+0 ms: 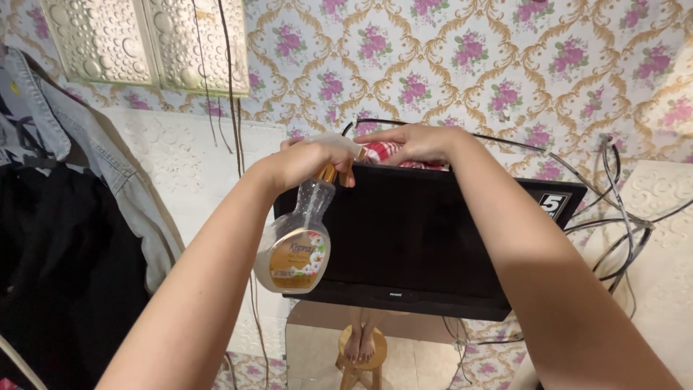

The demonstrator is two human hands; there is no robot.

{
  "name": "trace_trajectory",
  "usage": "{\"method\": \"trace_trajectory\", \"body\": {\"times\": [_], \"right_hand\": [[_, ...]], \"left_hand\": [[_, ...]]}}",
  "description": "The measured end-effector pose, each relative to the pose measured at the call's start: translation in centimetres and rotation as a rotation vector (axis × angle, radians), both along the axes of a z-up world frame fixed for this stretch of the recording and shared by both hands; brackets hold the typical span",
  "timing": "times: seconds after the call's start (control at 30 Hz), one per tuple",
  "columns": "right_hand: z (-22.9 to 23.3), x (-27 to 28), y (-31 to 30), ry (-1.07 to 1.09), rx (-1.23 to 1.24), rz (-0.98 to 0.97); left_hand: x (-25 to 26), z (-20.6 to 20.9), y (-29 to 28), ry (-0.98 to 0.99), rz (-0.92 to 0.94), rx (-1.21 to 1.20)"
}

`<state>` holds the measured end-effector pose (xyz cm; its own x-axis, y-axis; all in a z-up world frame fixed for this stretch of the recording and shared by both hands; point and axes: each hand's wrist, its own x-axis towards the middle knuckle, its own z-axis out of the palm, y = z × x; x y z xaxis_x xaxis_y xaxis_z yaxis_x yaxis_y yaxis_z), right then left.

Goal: Cleaning a television screen using a spray bottle and a cloth.

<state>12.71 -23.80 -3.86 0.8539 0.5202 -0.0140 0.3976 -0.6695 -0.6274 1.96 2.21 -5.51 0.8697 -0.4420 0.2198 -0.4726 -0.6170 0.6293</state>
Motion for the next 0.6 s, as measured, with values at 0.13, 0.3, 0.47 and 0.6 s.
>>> {"method": "trace_trajectory", "body": {"times": [0.13, 0.3, 0.47, 0.6], "right_hand": [[-0.2, -0.9, 1.0, -0.327, -0.233, 0.011], [-0.5, -0.3, 0.7, -0.511, -0.115, -0.039], [-0.3, 0.8, -1.3, -0.488, 0.365, -0.098], [-1.2, 1.1, -1.2, -0.440, -0.017, 0.192]], "left_hand": [[1.9, -0.8, 0.3, -0.022, -0.066, -0.062], [1.4, -0.5, 0.1, -0.023, -0.038, -0.030], [0.9, -0.4, -0.2, 0.002, -0.032, -0.065], [0.3, -0.1, -0.3, 0.004, 0.003, -0.039]]}}
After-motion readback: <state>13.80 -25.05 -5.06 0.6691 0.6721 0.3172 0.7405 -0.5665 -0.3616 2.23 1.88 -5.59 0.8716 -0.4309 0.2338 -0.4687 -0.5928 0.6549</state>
